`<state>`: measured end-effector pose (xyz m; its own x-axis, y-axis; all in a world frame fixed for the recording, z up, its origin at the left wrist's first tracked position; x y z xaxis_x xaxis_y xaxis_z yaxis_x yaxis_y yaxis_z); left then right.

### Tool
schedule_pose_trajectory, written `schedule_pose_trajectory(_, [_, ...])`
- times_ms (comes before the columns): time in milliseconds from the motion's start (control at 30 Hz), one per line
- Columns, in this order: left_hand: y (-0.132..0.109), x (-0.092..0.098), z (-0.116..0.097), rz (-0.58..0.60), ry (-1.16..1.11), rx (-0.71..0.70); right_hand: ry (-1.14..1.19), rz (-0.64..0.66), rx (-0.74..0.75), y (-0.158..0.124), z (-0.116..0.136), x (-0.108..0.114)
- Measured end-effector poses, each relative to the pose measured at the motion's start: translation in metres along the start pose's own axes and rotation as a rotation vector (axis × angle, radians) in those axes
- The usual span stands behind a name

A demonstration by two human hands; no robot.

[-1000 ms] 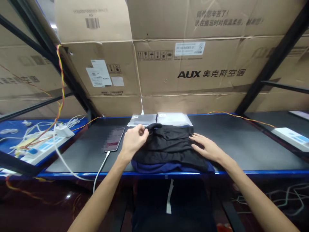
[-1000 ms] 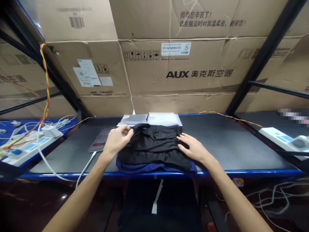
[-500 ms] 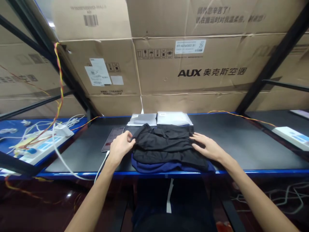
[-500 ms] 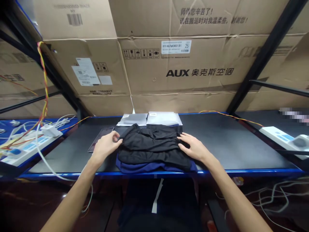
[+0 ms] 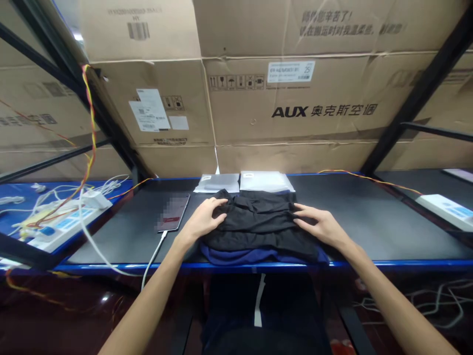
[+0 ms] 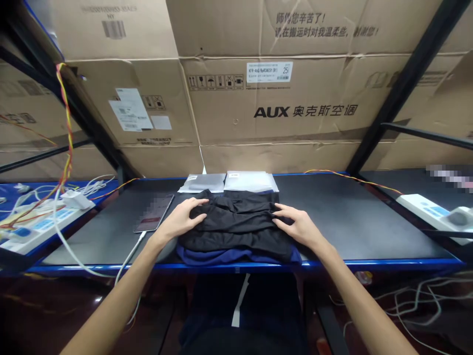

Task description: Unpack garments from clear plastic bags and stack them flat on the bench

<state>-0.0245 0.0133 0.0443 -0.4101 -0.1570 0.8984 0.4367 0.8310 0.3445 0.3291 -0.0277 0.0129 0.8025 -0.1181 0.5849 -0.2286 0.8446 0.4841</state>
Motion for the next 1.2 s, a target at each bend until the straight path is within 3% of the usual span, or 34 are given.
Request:
schedule_pose_trajectory(200, [-0.005, 0.03, -0.016, -0.099, -0.157, -0.058, 0.138, -0.066, -0.018, -0.01, 0.022, 0.017])
schedule_pose_trajectory(367, [-0.024, 0.049, -0.038, 0.049, -0.318, -0.189, 0.179, 0.017, 0.005, -0.027, 0.037, 0.027])
schedule_pose_trajectory(600, [-0.05, 0.031, -0.04, 0.307, -0.189, -0.176, 0.046, 0.148, 0.028, -0.048, 0.041, 0.021])
schedule_pose_trajectory(733, [-0.055, 0.025, -0.042, 0.372, -0.149, -0.193, -0.012, 0.239, 0.056, -0.051, 0.041, 0.015])
schedule_pose_trajectory(833, [-0.048, 0.03, -0.043, 0.366, -0.149, -0.184, -0.017, 0.27, 0.037, -0.046, 0.039, 0.018])
schedule_pose_trajectory(967, [-0.024, 0.033, -0.04, 0.249, -0.099, -0.133, -0.014, 0.129, -0.05, -0.024, 0.031, 0.029])
schedule_pose_trajectory(1067, [-0.001, 0.028, -0.038, 0.143, -0.08, -0.143, -0.041, 0.03, -0.068, -0.001, 0.025, 0.031])
schedule_pose_trajectory(1200, [0.028, 0.012, -0.036, 0.078, -0.02, -0.192, -0.122, 0.082, 0.02, 0.032, 0.017, 0.015])
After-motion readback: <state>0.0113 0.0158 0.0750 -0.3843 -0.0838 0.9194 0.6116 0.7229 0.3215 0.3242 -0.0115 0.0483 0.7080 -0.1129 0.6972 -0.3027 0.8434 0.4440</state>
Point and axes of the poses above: each hand's wrist, its own y-axis towards the middle knuckle, its own x-axis out of the back of the hand, z = x × y, the point moved 5 cm from there along y, towards the middle knuckle, and after that the axes turned 8 degrees about y, right-handed, at the moved point
